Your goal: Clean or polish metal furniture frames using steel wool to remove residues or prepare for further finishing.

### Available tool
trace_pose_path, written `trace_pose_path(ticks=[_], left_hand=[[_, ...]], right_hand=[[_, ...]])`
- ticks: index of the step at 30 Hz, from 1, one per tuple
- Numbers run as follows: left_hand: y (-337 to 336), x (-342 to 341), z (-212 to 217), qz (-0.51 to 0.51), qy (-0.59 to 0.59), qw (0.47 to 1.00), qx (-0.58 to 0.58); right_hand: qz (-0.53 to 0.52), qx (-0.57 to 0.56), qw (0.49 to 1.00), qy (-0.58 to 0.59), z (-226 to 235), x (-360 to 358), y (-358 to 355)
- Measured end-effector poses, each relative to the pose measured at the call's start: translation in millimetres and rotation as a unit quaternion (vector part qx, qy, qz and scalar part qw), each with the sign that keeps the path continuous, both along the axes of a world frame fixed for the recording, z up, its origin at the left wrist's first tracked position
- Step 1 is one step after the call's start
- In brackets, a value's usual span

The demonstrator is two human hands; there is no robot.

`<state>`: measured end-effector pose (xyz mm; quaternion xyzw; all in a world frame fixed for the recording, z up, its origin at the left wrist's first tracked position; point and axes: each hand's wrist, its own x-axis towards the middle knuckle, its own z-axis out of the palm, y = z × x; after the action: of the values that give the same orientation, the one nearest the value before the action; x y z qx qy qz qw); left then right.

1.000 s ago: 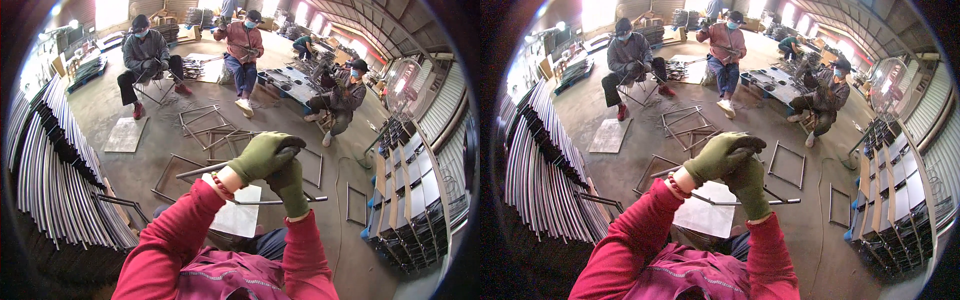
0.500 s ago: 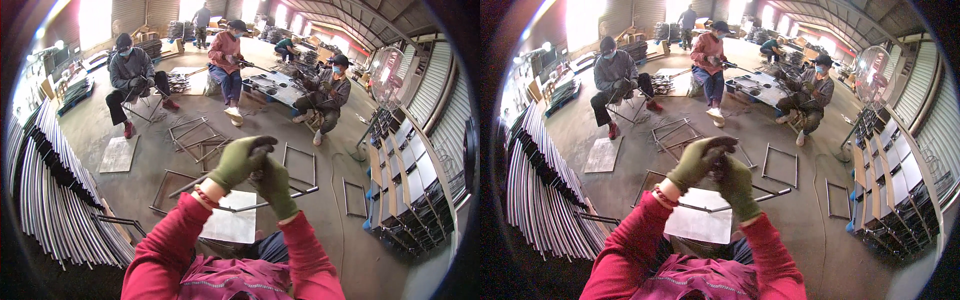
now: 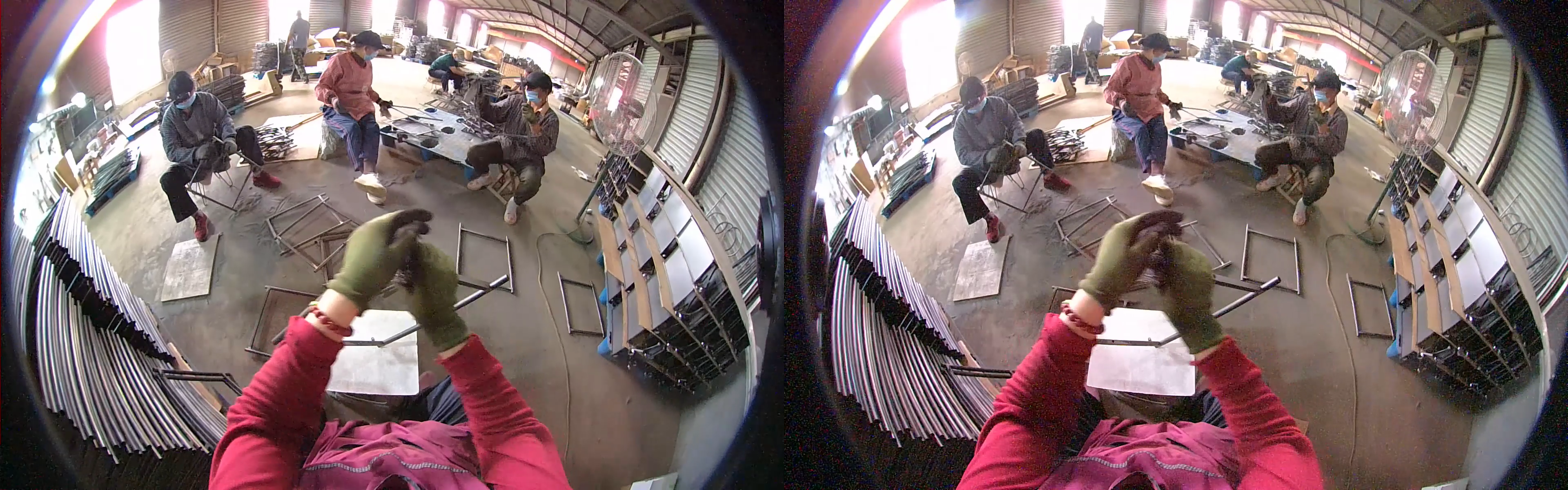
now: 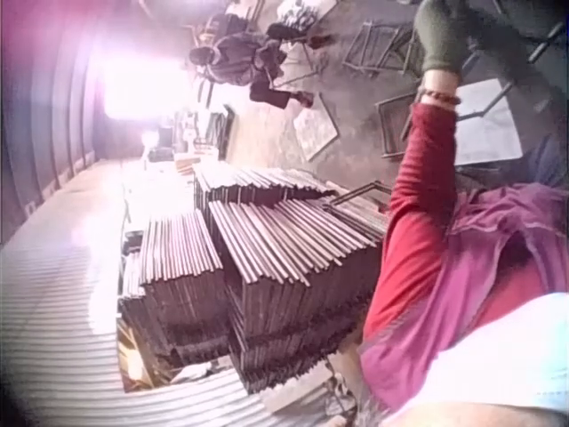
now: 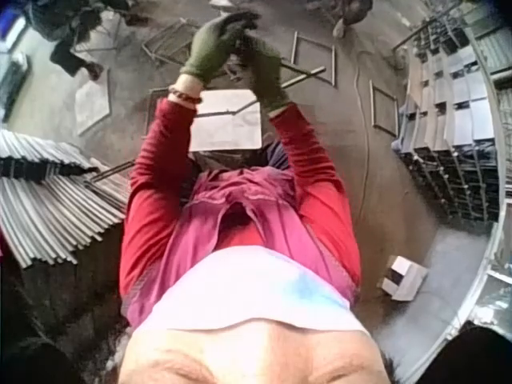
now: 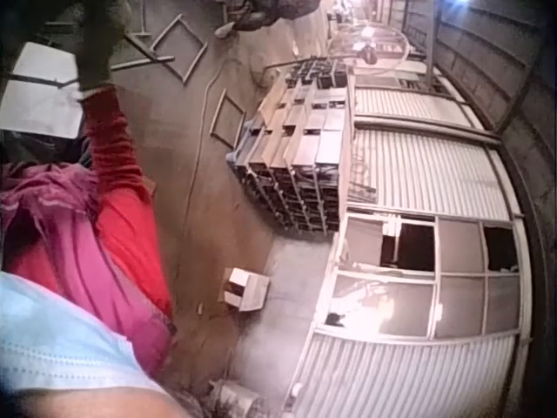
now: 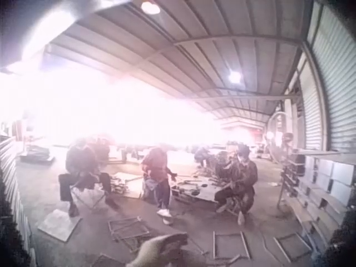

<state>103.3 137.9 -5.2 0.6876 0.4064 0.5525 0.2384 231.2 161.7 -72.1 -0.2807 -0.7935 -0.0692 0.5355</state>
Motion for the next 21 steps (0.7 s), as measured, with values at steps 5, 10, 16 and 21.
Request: trace_pose_path(ticks=[5,10,16,21], left_hand=[[0,-19,3,-0.021,-0.02,1.0,-0.002],[-18,-57,5,-0.106,-0.099,0.989,-0.022],[-13,-2,-1,-0.041,0.015,0.998,0.038],[-17,-46,12,-0.075,-0.049,0.996,-0.014]], right_hand=[[0.001,-0.029,1.0,0.01,-4,16,5],[-0.205,-0.051,0.97,-0.122,-73,85,29],[0.033,-0.079,0.996,0.009,17,-19,-19],[-0.05,-0.153,0.98,-0.116,-33,79,15]])
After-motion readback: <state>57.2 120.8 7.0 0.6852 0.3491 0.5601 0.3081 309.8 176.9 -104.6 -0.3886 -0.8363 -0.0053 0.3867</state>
